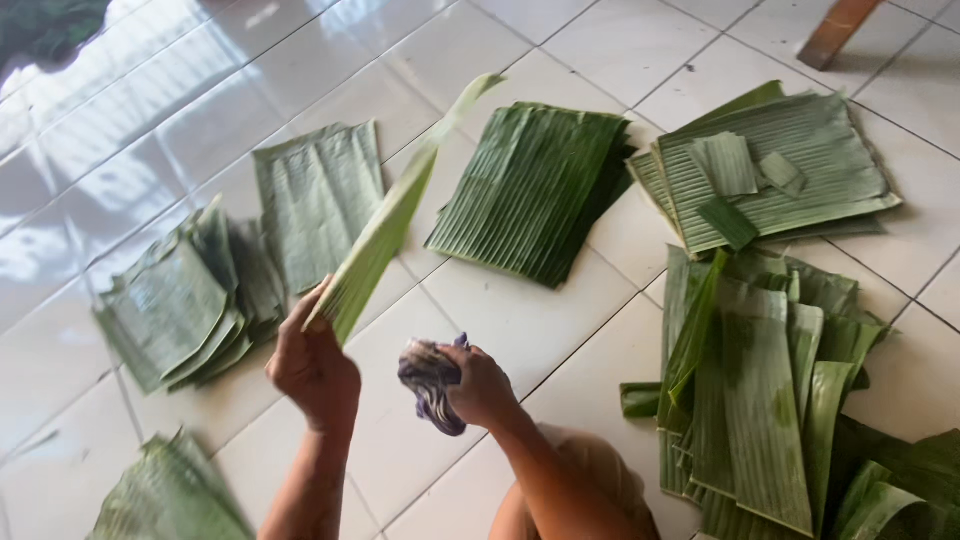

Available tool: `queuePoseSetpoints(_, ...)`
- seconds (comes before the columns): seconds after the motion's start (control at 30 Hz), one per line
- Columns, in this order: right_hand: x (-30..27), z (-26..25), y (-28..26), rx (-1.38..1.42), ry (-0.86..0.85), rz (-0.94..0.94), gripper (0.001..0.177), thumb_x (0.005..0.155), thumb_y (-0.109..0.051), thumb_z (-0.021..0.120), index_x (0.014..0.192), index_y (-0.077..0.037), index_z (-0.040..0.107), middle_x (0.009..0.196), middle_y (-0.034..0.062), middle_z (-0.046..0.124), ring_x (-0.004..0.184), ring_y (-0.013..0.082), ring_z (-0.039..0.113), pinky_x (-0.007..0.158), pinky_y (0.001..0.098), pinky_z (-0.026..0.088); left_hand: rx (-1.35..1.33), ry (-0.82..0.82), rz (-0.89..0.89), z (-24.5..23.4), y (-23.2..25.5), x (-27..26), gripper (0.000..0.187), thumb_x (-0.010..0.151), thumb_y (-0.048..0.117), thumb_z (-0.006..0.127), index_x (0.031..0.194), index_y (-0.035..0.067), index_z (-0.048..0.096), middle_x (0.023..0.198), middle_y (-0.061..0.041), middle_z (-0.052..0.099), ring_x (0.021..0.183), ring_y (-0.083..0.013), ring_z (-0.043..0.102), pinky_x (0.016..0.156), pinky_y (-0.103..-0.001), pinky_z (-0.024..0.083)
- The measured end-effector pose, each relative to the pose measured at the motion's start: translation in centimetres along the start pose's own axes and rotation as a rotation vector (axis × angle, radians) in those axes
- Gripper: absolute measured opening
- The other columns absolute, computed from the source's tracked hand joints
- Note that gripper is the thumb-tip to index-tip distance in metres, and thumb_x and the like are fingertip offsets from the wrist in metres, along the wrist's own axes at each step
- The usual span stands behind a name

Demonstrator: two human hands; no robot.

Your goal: The person wipes individual banana leaves with a cloth and stacks them into piles on the floor.

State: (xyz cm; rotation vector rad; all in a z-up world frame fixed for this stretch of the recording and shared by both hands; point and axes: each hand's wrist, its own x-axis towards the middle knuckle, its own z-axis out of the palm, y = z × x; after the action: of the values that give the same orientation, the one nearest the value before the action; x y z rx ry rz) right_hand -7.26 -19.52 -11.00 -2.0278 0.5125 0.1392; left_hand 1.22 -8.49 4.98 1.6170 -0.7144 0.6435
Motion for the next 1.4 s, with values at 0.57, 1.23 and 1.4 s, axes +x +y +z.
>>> queuePoseSetpoints(0.57, 2.0, -8.5, -3.9, 1.511, 1.001, 0.589, 0.047, 0.081, -0.017, 0.055, 0.126, -0.005, 0.062, 0.122, 0.0116, 0.068, 0.107, 0.0232, 0.064, 0.088, 0.036, 0.051, 0.307, -1.237, 0.276, 20.9, -22.6, -11.6, 0.051, 0.093, 0.035, 0.05, 0.142, 0.021, 0.045, 0.151, -0.01, 0.038, 0.141, -0.0324, 0.032, 0.114, -0.05, 0.024)
queuePoseSetpoints(1.23, 2.9, -2.8, -4.7, 1.406, 0.782, 0.542, 0.041, 0.082, -0.014, 0.06, 0.12, -0.003, 0.064, 0.117, 0.0114, 0.068, 0.105, 0.0224, 0.062, 0.091, 0.0358, 0.049, 1.1, -0.724, -0.479, 10.5, -30.2, -1.6, 0.083, 0.082, 0.055, 0.064, 0.142, 0.004, 0.038, 0.15, -0.023, 0.031, 0.128, -0.0388, 0.04, 0.095, -0.053, 0.042)
queuePoseSetpoints(1.4, 3.1, -2.3, -5.2, 1.333, 0.721, 0.553, 0.04, 0.08, -0.016, 0.061, 0.117, -0.001, 0.065, 0.113, 0.0131, 0.068, 0.102, 0.0245, 0.062, 0.089, 0.0377, 0.05, 0.959, -0.778, -0.305, 9.3, -31.9, -1.9, 0.025, 0.099, 0.023, 0.042, 0.094, 0.008, 0.062, 0.082, -0.016, 0.066, 0.072, -0.0338, 0.066, 0.056, -0.047, 0.054)
